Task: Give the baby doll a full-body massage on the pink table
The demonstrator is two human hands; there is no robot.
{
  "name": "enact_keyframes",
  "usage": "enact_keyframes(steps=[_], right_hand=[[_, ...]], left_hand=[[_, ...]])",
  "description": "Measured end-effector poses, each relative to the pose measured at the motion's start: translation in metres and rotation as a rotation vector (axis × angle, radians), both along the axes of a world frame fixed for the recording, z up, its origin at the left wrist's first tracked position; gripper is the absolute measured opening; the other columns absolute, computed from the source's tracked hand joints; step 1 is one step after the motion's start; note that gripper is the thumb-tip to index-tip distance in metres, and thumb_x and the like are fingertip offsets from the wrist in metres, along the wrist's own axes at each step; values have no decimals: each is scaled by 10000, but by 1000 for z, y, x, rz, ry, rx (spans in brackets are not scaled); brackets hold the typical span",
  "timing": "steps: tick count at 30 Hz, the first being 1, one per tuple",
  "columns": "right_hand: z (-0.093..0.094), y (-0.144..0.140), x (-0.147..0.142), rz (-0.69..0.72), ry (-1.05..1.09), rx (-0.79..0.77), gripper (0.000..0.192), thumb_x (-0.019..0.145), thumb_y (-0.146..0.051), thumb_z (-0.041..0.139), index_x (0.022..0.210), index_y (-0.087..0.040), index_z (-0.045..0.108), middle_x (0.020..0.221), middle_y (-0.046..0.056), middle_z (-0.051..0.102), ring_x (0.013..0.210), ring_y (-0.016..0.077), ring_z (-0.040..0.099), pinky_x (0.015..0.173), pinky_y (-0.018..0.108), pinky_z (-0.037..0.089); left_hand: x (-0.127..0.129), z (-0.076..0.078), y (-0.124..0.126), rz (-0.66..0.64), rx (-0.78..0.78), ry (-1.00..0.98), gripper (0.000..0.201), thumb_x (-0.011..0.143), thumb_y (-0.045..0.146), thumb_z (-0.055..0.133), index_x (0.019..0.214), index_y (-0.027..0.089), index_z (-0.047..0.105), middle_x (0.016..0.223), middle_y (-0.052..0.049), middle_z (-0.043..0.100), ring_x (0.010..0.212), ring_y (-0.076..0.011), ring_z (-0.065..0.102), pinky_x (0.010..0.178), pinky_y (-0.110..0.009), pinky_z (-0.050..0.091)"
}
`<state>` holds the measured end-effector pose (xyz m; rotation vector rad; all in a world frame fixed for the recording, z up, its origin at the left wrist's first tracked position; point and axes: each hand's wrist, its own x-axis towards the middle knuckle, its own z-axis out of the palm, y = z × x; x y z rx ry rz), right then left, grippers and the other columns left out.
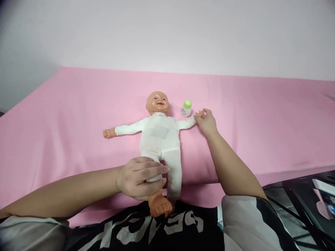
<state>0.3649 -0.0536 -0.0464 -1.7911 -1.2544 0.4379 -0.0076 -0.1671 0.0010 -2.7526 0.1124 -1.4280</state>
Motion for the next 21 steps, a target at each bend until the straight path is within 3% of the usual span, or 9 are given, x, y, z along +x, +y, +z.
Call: enact_keyframes(steps=[3, 7, 12, 14, 16, 21], right_hand=[[5, -4, -5, -54, 6, 10, 726, 827, -529, 820, 1425, -212, 557, 1043, 69, 782, 959, 262, 755, 975, 495, 606], [13, -16, -28, 47, 24, 255, 757, 866, -534, 809, 1484, -241, 484, 1067, 58, 790, 898, 237, 763, 887, 439, 638], [20, -34, -65, 370, -278, 336, 527, 1006, -529, 672, 1471, -287, 613, 1384, 92, 753, 1198, 285, 742, 1025, 471, 616], [22, -37, -76, 562, -428, 331, 428, 1047, -469, 627, 1437, -302, 677, 1412, 73, 751, 1285, 289, 711, 1129, 495, 563], [23, -39, -82, 667, -498, 349, 385, 1066, -417, 608, 1425, -310, 702, 1403, 56, 759, 1315, 282, 699, 1172, 497, 531], [24, -38, -77, 546, -415, 342, 428, 1039, -480, 648, 1428, -309, 692, 1364, 63, 772, 1227, 299, 732, 1092, 504, 582]], left_hand=[[-1, 0, 6, 15, -73, 16, 251, 990, 431, 651, 1086, 212, 729, 1291, -152, 772, 987, -216, 774, 780, -326, 660], [-6, -2, 30, 118, -183, -54, 338, 951, 404, 718, 1222, 206, 678, 1276, -181, 759, 1112, -296, 759, 872, -446, 657], [-9, -9, 62, 299, -404, -120, 457, 918, 324, 790, 1334, 236, 621, 1308, -152, 738, 1194, -297, 727, 1013, -510, 623], [-9, -11, 68, 317, -477, -128, 452, 917, 286, 785, 1335, 226, 622, 1294, -144, 738, 1200, -292, 721, 1028, -510, 616], [-8, -11, 70, 308, -497, -128, 458, 908, 269, 791, 1332, 218, 625, 1284, -144, 738, 1202, -293, 718, 1032, -511, 613], [-6, -8, 59, 284, -391, -136, 475, 907, 337, 818, 1327, 232, 623, 1291, -157, 727, 1147, -286, 731, 974, -493, 635]])
